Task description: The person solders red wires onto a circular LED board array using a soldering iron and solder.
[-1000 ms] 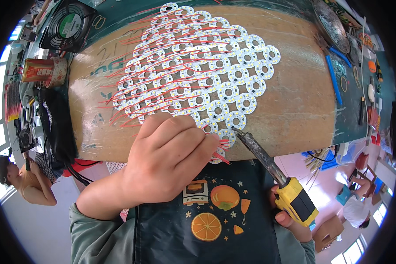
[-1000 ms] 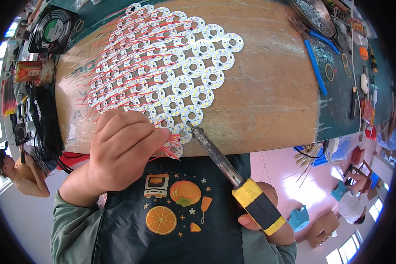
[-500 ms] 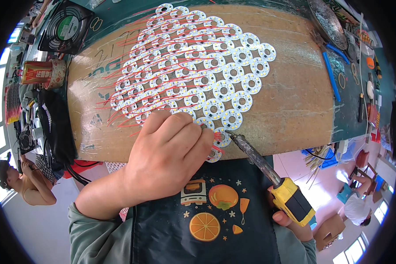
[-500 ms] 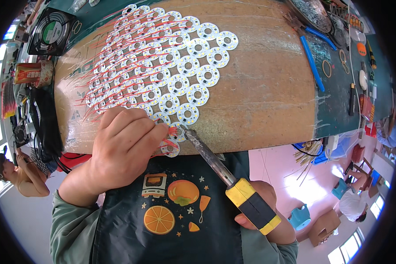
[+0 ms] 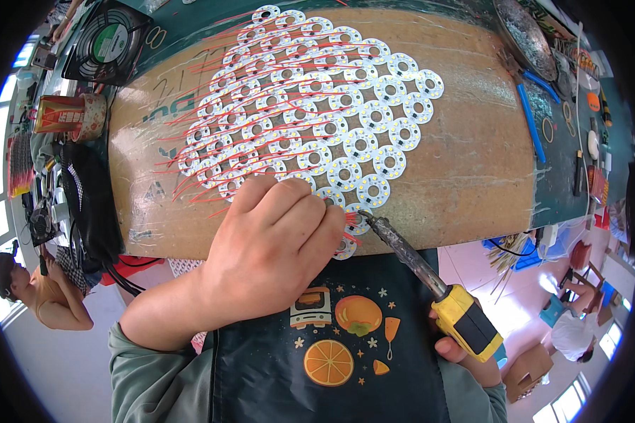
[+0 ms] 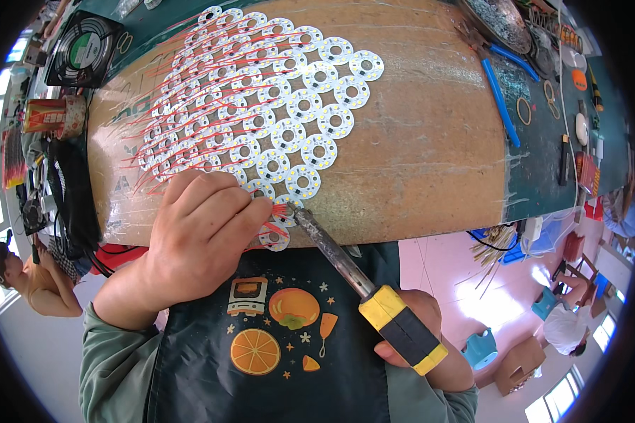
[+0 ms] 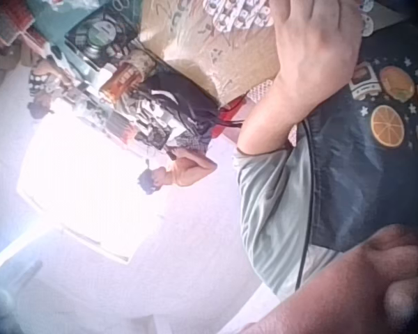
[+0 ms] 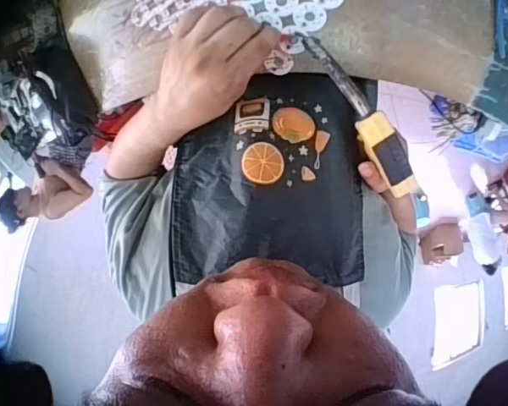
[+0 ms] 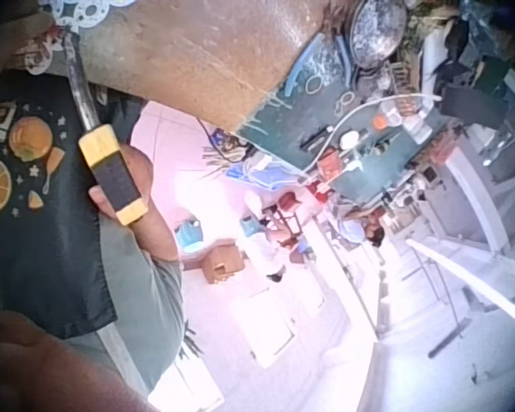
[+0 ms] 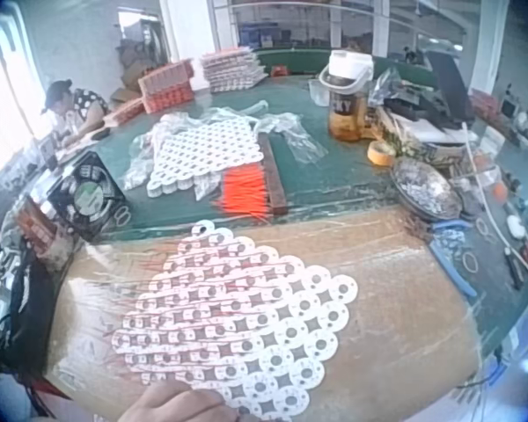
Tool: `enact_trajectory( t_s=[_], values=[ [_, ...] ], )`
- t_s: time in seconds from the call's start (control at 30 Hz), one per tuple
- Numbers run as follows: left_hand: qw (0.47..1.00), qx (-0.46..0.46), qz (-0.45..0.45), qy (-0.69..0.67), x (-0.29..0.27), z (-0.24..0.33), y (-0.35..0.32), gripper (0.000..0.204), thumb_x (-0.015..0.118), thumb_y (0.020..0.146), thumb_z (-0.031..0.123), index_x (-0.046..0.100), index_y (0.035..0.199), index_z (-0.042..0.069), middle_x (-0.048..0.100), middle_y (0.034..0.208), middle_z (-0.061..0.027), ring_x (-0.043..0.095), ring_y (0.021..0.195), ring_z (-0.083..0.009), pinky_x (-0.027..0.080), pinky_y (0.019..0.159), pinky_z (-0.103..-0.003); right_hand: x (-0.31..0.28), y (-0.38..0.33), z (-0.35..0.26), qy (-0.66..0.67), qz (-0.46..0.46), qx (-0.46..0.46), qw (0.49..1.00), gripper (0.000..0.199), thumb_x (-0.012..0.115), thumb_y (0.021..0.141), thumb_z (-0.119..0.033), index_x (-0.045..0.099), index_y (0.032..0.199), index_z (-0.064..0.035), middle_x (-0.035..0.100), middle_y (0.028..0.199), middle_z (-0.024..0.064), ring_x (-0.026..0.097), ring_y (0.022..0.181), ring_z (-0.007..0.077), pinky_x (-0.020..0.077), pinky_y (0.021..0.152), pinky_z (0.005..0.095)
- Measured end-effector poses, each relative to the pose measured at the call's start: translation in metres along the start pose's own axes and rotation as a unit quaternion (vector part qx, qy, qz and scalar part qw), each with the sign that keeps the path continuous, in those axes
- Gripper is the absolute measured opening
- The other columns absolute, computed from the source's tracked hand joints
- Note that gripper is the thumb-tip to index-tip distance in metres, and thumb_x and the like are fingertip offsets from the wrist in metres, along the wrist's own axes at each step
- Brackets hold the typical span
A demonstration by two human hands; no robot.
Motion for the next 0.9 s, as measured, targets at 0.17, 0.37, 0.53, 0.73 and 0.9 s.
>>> enact_trajectory(
  t_s=[0.17, 0.37, 0.53, 0.73, 0.9],
  values=[
    [1.000, -0.009, -0.016, 0.001, 0.000, 0.000, 0.001, 0.039, 0.072, 0.066, 0.013, 0.070, 0.103, 0.004, 0.061, 0.091, -0.0044, 0.062, 0.090, -0.0229, 0.047, 0.078, -0.037, 0.000, 0.006, -0.004, 0.008, -0.004, -0.023, 1.000, 0.059, 0.076, 0.078, -0.056, 0.070, 0.105, -0.0037, 0.067, 0.082, 0.0086, 0.065, 0.067, 0.0306, 0.0490, 0.061, 0.0384],
    [1.000, -0.011, -0.018, -0.002, -0.001, 0.000, 0.001, 0.039, 0.072, 0.066, 0.013, 0.069, 0.104, 0.004, 0.061, 0.091, -0.0047, 0.062, 0.090, -0.0235, 0.046, 0.079, -0.037, -0.001, 0.000, 0.004, 0.039, -0.033, 0.026, 0.998, 0.058, 0.077, 0.079, -0.053, 0.068, 0.106, -0.0024, 0.066, 0.084, 0.0098, 0.064, 0.069, 0.0307, 0.0483, 0.063, 0.0381],
    [1.000, -0.014, 0.001, -0.028, -0.002, -0.003, 0.001, 0.037, 0.071, 0.066, 0.009, 0.070, 0.102, 0.004, 0.062, 0.089, -0.0051, 0.062, 0.087, -0.0246, 0.047, 0.077, -0.037, -0.005, 0.005, -0.012, -0.024, -0.001, -0.084, 0.996, 0.060, 0.078, 0.079, -0.053, 0.067, 0.107, -0.0011, 0.065, 0.086, 0.0103, 0.063, 0.070, 0.0304, 0.0478, 0.064, 0.0379],
    [0.997, -0.028, -0.030, -0.059, -0.007, -0.007, -0.001, 0.039, 0.075, 0.062, 0.007, 0.071, 0.101, 0.005, 0.063, 0.088, -0.0048, 0.063, 0.086, -0.0248, 0.048, 0.076, -0.038, -0.003, -0.007, 0.003, 0.063, -0.006, 0.028, 0.998, 0.059, 0.079, 0.079, -0.051, 0.067, 0.108, -0.0010, 0.065, 0.085, 0.0099, 0.063, 0.069, 0.0291, 0.0469, 0.063, 0.0365],
    [0.998, -0.035, -0.025, -0.043, -0.025, -0.007, -0.003, 0.039, 0.076, 0.062, 0.006, 0.071, 0.100, 0.005, 0.063, 0.087, -0.0043, 0.063, 0.083, -0.0244, 0.048, 0.075, -0.038, -0.003, -0.010, 0.010, 0.094, -0.024, 0.055, 0.994, 0.057, 0.082, 0.078, -0.047, 0.066, 0.106, -0.0004, 0.062, 0.082, 0.0086, 0.060, 0.067, 0.0274, 0.0450, 0.061, 0.0347]
  ],
)
Point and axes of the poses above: each hand's wrist, its own y-axis towards the middle knuckle, its own x-axis out of the palm, z = x × y, the point moved 6 cm from there along y, towards the middle knuckle
